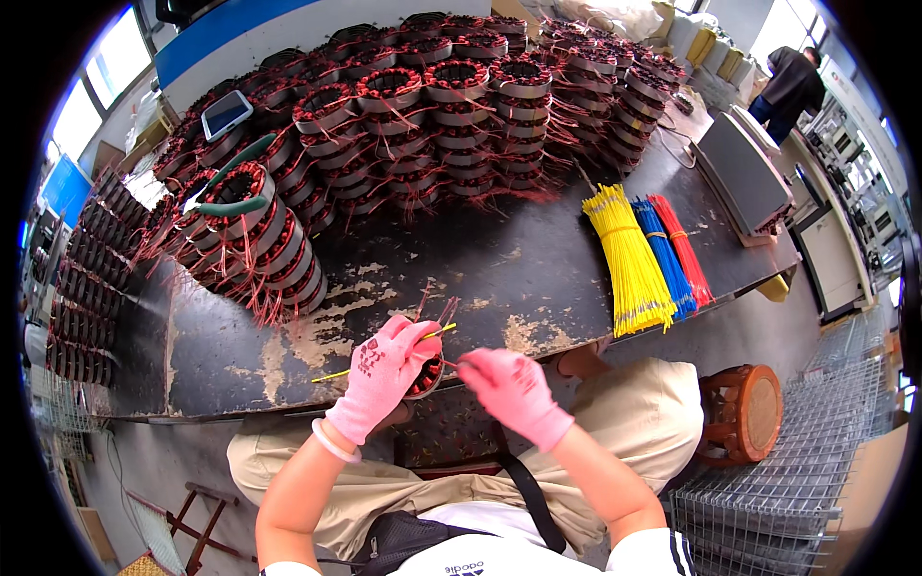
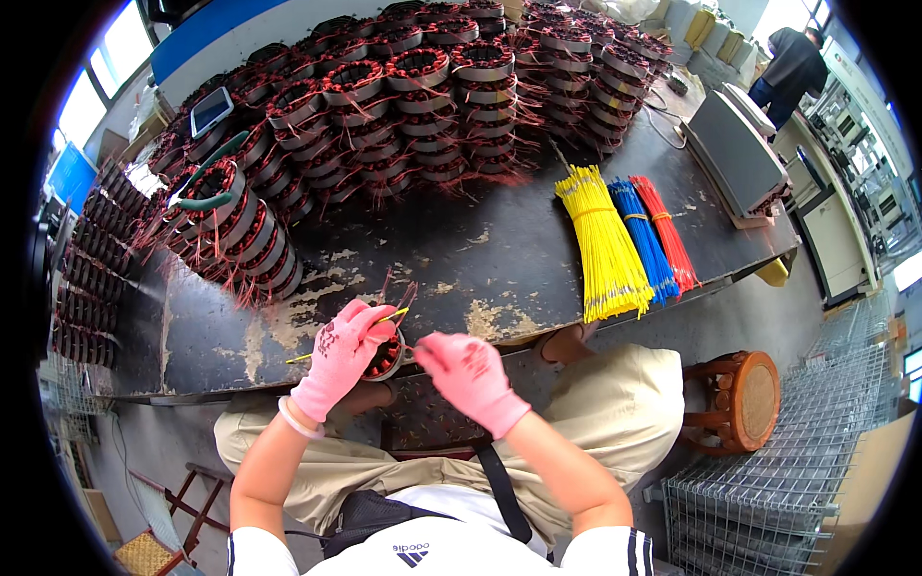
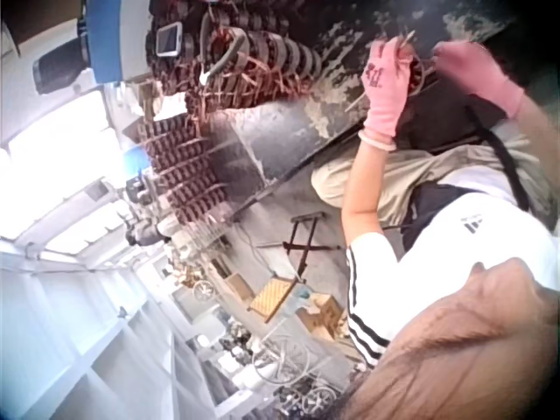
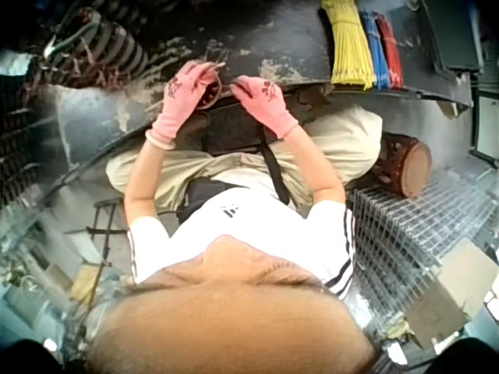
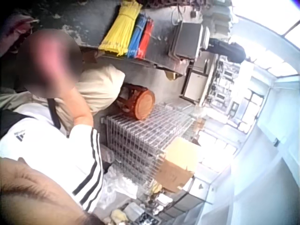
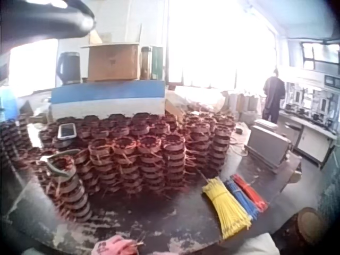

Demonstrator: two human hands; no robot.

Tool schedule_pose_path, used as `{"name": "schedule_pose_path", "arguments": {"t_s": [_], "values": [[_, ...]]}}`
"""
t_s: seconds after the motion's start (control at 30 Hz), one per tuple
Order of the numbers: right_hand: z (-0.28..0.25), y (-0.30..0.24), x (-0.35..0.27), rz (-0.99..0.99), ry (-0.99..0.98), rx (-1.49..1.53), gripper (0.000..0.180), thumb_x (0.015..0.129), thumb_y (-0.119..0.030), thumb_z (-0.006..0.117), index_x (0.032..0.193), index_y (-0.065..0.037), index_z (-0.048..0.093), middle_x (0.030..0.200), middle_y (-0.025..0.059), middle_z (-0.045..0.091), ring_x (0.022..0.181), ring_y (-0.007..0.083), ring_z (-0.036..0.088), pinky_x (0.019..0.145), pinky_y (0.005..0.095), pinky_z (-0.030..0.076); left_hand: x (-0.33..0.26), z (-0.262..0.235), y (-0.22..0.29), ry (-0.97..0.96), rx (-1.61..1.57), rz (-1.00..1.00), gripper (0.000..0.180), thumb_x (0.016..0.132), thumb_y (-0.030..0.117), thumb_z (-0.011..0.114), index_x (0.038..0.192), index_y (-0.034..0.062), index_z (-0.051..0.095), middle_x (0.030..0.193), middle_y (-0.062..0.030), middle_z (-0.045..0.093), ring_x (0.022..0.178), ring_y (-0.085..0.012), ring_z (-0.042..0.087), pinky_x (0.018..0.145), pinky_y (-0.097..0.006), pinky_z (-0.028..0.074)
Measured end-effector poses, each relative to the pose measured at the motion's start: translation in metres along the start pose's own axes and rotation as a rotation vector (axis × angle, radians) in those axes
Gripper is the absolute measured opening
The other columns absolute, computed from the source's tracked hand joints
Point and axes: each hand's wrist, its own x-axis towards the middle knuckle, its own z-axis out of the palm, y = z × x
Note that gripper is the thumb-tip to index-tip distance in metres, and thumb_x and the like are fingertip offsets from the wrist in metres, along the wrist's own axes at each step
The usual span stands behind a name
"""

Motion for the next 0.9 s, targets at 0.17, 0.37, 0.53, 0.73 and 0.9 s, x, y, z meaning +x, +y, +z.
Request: {"name": "schedule_pose_path", "arguments": {"t_s": [0.17,0.37,0.53,0.73,0.9], "values": [[-0.026,0.009,0.053,0.291,-0.258,0.47,0.028,0.098,-0.026,0.063,0.11,-0.001,0.069,0.092,0.0089,0.072,0.082,0.0199,0.068,0.074,0.0316,0.052,0.005,-0.002,0.001,0.052,-0.08,0.037,0.032,0.092,0.01,0.064,0.124,0.0118,0.068,0.107,-0.0131,0.059,0.091,-0.0343,0.065,0.075,-0.04,0.054],[-0.003,0.01,0.081,0.452,-0.405,0.92,0.019,0.098,-0.02,0.065,0.105,-0.002,0.068,0.085,-0.0004,0.065,0.072,0.0059,0.055,0.065,0.0216,0.046,0.008,0.014,0.0,0.096,-0.144,0.041,0.035,0.091,0.006,0.065,0.126,0.0104,0.061,0.109,-0.0134,0.059,0.092,-0.0353,0.065,0.075,-0.041,0.054],[-0.003,-0.001,0.037,0.3,-0.124,0.718,0.015,0.101,-0.009,0.058,0.109,0.0,0.068,0.095,0.0048,0.073,0.083,0.012,0.069,0.071,0.0277,0.055,0.003,0.013,0.004,0.096,-0.1,0.019,0.026,0.092,0.008,0.066,0.118,0.0114,0.064,0.105,-0.0109,0.061,0.086,-0.0338,0.068,0.071,-0.041,0.055],[-0.003,-0.005,0.015,-0.17,0.291,0.108,0.017,0.083,-0.007,0.075,0.1,-0.008,0.07,0.094,0.0096,0.071,0.084,0.03,0.068,0.073,0.0381,0.054,0.005,0.01,0.006,0.017,-0.039,0.046,0.021,0.091,0.013,0.07,0.112,0.013,0.067,0.103,-0.0094,0.061,0.084,-0.032,0.069,0.067,-0.042,0.055],[-0.017,-0.007,0.026,-0.183,0.25,0.154,0.016,0.084,-0.005,0.073,0.099,-0.007,0.07,0.105,0.01,0.069,0.093,0.0303,0.068,0.079,0.0381,0.054,0.009,0.005,0.011,0.015,-0.074,0.075,0.017,0.09,0.014,0.071,0.107,0.0119,0.069,0.107,-0.0094,0.062,0.086,-0.0321,0.068,0.07,-0.041,0.055]]}}
